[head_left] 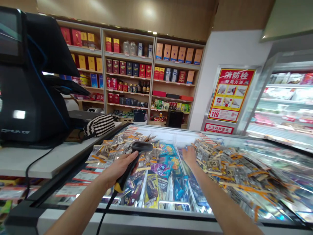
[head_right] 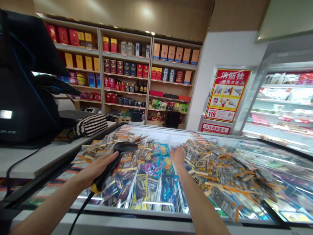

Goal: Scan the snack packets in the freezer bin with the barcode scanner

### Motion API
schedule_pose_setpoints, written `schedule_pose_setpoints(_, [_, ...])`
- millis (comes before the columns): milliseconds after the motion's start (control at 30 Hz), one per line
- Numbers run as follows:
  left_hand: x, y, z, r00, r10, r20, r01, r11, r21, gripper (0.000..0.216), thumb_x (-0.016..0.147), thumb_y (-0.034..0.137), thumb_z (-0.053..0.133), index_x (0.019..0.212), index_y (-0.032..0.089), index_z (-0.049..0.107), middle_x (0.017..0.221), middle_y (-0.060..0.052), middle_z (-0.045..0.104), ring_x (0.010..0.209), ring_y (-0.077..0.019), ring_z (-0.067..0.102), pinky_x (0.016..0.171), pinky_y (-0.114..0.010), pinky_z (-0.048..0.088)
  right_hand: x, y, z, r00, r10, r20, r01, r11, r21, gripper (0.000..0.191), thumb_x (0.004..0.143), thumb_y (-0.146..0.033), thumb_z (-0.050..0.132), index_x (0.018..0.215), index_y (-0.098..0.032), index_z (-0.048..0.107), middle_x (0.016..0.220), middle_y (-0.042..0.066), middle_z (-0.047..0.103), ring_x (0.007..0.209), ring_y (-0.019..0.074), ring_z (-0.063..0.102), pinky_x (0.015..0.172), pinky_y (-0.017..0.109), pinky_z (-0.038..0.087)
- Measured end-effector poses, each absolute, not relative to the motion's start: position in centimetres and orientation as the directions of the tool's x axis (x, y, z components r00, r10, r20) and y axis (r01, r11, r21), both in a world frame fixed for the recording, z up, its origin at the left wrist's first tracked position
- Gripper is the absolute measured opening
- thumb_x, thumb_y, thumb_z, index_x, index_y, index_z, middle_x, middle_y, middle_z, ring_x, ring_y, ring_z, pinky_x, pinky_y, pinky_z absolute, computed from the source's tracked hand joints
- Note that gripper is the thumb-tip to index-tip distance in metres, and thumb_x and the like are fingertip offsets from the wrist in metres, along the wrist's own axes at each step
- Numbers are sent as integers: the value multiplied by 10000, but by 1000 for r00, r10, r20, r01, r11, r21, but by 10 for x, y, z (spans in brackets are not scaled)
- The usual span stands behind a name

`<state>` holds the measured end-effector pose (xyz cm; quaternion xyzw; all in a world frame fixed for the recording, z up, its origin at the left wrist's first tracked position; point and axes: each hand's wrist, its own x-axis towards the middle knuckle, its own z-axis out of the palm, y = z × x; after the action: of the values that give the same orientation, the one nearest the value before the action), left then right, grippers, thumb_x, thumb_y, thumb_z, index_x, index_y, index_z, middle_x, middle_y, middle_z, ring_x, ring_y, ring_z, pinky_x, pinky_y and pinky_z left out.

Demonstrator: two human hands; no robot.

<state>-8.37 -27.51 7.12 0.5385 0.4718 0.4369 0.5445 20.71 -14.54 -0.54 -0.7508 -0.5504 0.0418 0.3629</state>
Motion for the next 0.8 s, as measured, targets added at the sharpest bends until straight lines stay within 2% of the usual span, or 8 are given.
schedule_pose_setpoints(167, [-73,-274,73,211,976,-55,44,46,998,397,695,516,476,595,139,548,498,11,538,440,-86,456,453,-202,350,266,-156,-9,461,765,450,853,-243,-461,402,758,-222,341,1083,-69,521,1059,143,558,1037,224,476,879,294,336])
schedule_pose_setpoints(267, [-72,-275,74,220,974,-50,46,41,998,391,695,510,481,584,141,541,483,14,528,434,-85,445,445,-200,349,284,-160,-11,461,726,509,881,-304,-363,375,754,-208,345,1041,-73,544,1013,140,583,1001,218,499,873,296,340])
schedule_pose_setpoints(333, [-72,-275,74,219,974,-55,27,50,998,379,695,502,488,592,141,538,494,14,532,433,-81,443,440,-197,351,294,-161,-11,476,749,461,879,-390,-275,366,738,-228,384,1017,-54,547,1004,171,581,986,246,511,855,327,354])
schedule_pose_setpoints(467, [-73,-275,73,211,976,-63,-7,66,998,370,695,499,496,637,136,543,539,11,548,449,-72,453,443,-188,357,307,-159,-8,462,864,202,883,-427,-194,354,718,-228,423,1021,-74,521,952,178,602,923,258,558,771,341,406])
schedule_pose_setpoints(600, [-71,-278,73,230,971,-63,-8,67,998,369,699,492,496,611,136,537,509,15,532,446,-74,451,436,-187,354,311,-157,-3,530,835,152,838,-487,-247,522,684,-317,488,1149,-96,401,983,183,587,929,278,556,746,366,417])
schedule_pose_setpoints(667, [-72,-281,74,241,969,-59,-12,64,998,365,703,486,494,601,138,532,493,19,525,443,-75,448,435,-188,354,312,-157,0,571,804,166,797,-494,-348,598,640,-341,532,1169,-109,377,986,180,587,931,296,550,737,389,419])
schedule_pose_setpoints(733, [-73,-283,75,245,968,-48,-19,54,998,360,705,484,493,603,141,529,492,22,524,442,-76,448,435,-190,354,312,-156,2,597,773,213,751,-446,-487,589,609,-331,558,1138,-116,413,984,182,589,934,309,542,735,404,417])
schedule_pose_setpoints(800, [-73,-284,76,237,970,-48,-26,56,998,355,701,485,498,611,143,526,505,21,531,447,-79,454,436,-194,354,307,-155,3,602,755,262,726,-380,-573,482,612,-328,550,1041,-112,497,954,181,602,929,309,542,736,399,416])
